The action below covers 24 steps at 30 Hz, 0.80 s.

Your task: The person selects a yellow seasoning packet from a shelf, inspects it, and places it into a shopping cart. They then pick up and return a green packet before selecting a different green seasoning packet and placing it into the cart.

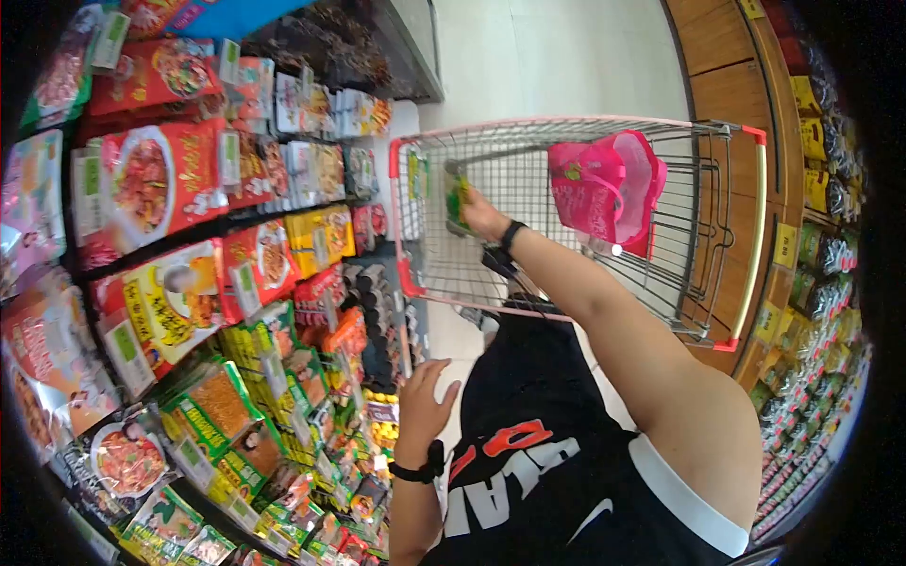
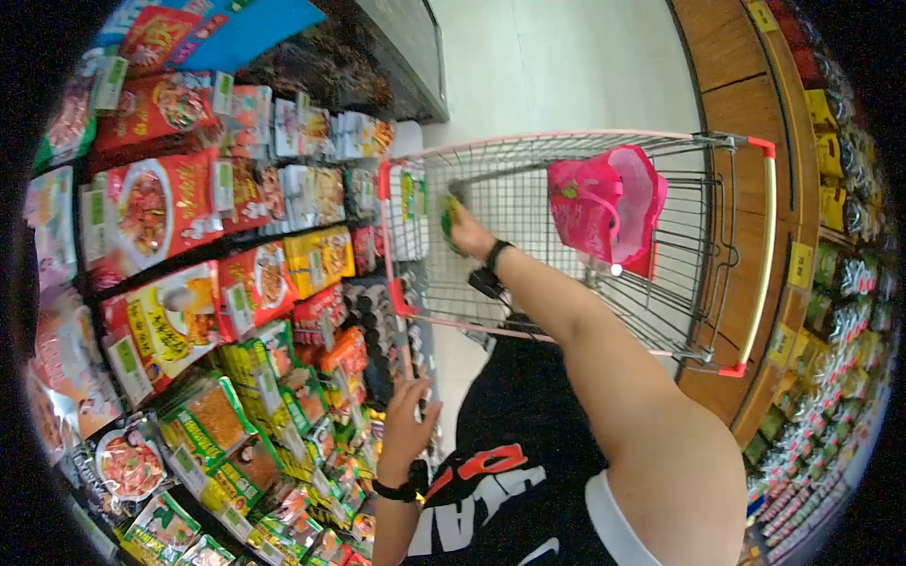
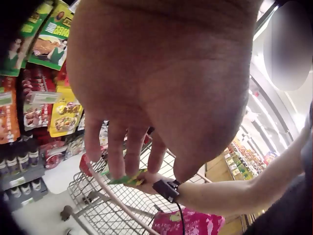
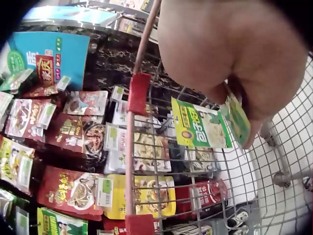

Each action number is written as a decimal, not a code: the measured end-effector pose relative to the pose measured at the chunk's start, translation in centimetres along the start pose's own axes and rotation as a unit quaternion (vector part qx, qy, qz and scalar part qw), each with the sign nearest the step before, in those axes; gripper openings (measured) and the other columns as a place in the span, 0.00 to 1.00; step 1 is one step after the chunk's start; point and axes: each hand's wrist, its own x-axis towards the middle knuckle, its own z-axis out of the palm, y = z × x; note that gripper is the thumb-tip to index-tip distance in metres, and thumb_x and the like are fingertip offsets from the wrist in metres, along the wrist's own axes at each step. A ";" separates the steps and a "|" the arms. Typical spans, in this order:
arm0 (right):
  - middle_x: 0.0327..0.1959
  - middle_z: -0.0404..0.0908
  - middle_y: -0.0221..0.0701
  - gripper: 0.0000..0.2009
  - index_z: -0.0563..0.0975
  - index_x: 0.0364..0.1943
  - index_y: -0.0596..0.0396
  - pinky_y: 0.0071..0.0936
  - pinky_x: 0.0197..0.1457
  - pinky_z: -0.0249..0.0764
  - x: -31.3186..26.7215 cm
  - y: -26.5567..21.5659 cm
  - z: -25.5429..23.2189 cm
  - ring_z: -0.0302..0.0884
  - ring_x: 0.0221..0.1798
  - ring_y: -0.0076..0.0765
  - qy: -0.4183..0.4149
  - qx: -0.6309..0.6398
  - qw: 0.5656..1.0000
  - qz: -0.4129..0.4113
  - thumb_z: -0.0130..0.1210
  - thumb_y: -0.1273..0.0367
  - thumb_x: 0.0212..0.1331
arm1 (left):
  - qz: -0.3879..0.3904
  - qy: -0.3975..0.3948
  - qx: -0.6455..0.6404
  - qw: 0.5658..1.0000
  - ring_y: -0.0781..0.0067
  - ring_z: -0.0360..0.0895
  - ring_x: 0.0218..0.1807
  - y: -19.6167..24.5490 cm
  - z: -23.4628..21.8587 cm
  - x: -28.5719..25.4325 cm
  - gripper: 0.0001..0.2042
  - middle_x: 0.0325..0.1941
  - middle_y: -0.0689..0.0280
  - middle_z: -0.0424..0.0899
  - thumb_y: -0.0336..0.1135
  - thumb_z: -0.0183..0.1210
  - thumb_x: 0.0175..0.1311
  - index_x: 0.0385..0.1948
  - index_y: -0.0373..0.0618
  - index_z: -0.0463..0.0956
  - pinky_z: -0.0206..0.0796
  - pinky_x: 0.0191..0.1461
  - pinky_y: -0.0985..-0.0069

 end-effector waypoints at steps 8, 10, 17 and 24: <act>0.58 0.73 0.39 0.33 0.55 0.73 0.47 0.29 0.50 0.72 7.3 1.9 1.4 0.71 0.51 0.35 0.006 0.016 0.999 0.037 0.36 0.83 0.61 | -0.095 -0.013 -0.057 0.994 0.50 0.76 0.53 -0.7 2.5 -2.1 0.18 0.51 0.55 0.79 0.38 0.62 0.63 0.53 0.43 0.76 0.67 0.56 0.62; 0.59 0.72 0.41 0.35 0.56 0.73 0.45 0.32 0.51 0.73 9.3 3.3 1.2 0.71 0.51 0.38 0.028 0.025 0.998 0.051 0.34 0.84 0.59 | -0.112 -0.011 -0.076 0.991 0.50 0.76 0.53 -1.0 2.8 -2.3 0.18 0.51 0.55 0.79 0.38 0.62 0.63 0.53 0.43 0.76 0.67 0.56 0.62; 0.62 0.70 0.41 0.37 0.53 0.74 0.51 0.30 0.63 0.66 10.0 1.7 2.5 0.68 0.60 0.39 -0.001 -0.033 0.999 0.032 0.36 0.83 0.54 | -0.121 -0.006 -0.079 0.989 0.53 0.78 0.49 -2.6 3.5 -2.9 0.17 0.52 0.54 0.78 0.34 0.61 0.64 0.54 0.42 0.75 0.70 0.54 0.65; 0.53 0.74 0.46 0.37 0.41 0.77 0.50 0.30 0.43 0.73 12.0 3.0 2.9 0.73 0.44 0.35 0.012 -0.092 0.996 -0.013 0.38 0.76 0.61 | -0.142 0.011 -0.103 0.984 0.52 0.77 0.51 -3.9 3.0 -2.1 0.18 0.52 0.53 0.78 0.36 0.61 0.64 0.53 0.41 0.75 0.69 0.56 0.63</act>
